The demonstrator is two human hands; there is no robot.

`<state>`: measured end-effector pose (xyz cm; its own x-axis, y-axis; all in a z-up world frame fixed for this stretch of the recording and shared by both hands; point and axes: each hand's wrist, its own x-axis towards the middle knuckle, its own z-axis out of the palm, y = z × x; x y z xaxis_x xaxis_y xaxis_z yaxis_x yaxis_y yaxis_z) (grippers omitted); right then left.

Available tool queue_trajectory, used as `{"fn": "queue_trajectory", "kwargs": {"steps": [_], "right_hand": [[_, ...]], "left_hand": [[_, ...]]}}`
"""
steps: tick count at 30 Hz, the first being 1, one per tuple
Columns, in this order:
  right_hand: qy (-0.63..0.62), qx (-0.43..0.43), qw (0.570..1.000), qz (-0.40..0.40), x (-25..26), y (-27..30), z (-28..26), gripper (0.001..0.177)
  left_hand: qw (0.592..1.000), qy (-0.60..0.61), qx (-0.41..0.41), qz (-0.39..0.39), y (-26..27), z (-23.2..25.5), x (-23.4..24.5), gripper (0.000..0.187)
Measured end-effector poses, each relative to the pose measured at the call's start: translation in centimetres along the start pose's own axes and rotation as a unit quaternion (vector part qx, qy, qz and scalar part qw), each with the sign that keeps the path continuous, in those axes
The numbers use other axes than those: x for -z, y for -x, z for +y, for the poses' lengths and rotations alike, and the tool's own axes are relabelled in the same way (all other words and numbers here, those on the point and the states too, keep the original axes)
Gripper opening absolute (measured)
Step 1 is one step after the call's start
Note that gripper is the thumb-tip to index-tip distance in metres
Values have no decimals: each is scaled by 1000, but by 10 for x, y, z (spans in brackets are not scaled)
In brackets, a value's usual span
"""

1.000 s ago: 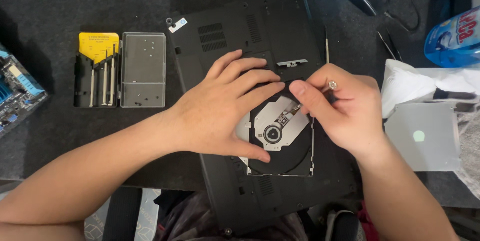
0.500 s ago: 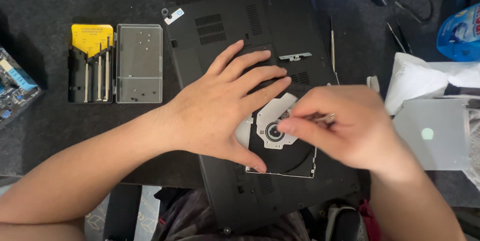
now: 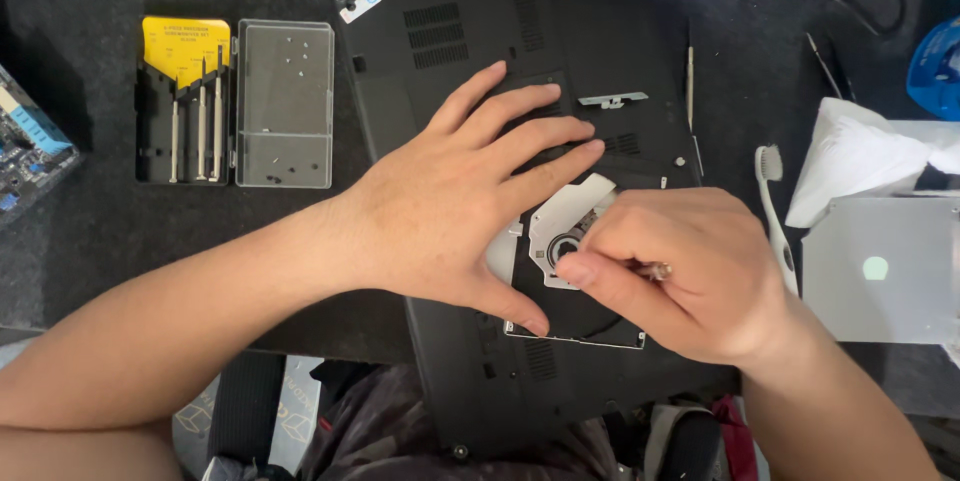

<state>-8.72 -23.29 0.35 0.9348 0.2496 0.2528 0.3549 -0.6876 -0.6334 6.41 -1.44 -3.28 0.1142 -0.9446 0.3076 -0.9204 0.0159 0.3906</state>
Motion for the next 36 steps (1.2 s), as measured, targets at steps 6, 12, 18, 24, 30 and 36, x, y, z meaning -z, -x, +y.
{"fn": "queue_trajectory", "kwargs": {"steps": [6,12,18,24,30,36], "right_hand": [[13,-35,999,-4,-1,3,3,25],[30,-42,999,-2,-11,5,9,28],[25,-39,999,14,-12,4,8,29],[86,41,995,35,-17,3,6,32],[52,15,998,37,-13,4,11,34],[48,-16,996,69,-4,10,8,33]], "left_hand": [[1000,-2,-1,2,1,-1,-2,141],[1000,5,0,9,1,-1,-2,141],[1000,4,-2,5,1,-1,-1,140],[1000,5,-3,11,2,-1,-2,138],[1000,1,-3,11,2,0,-2,138],[1000,-4,-4,10,2,-1,-2,138]]}}
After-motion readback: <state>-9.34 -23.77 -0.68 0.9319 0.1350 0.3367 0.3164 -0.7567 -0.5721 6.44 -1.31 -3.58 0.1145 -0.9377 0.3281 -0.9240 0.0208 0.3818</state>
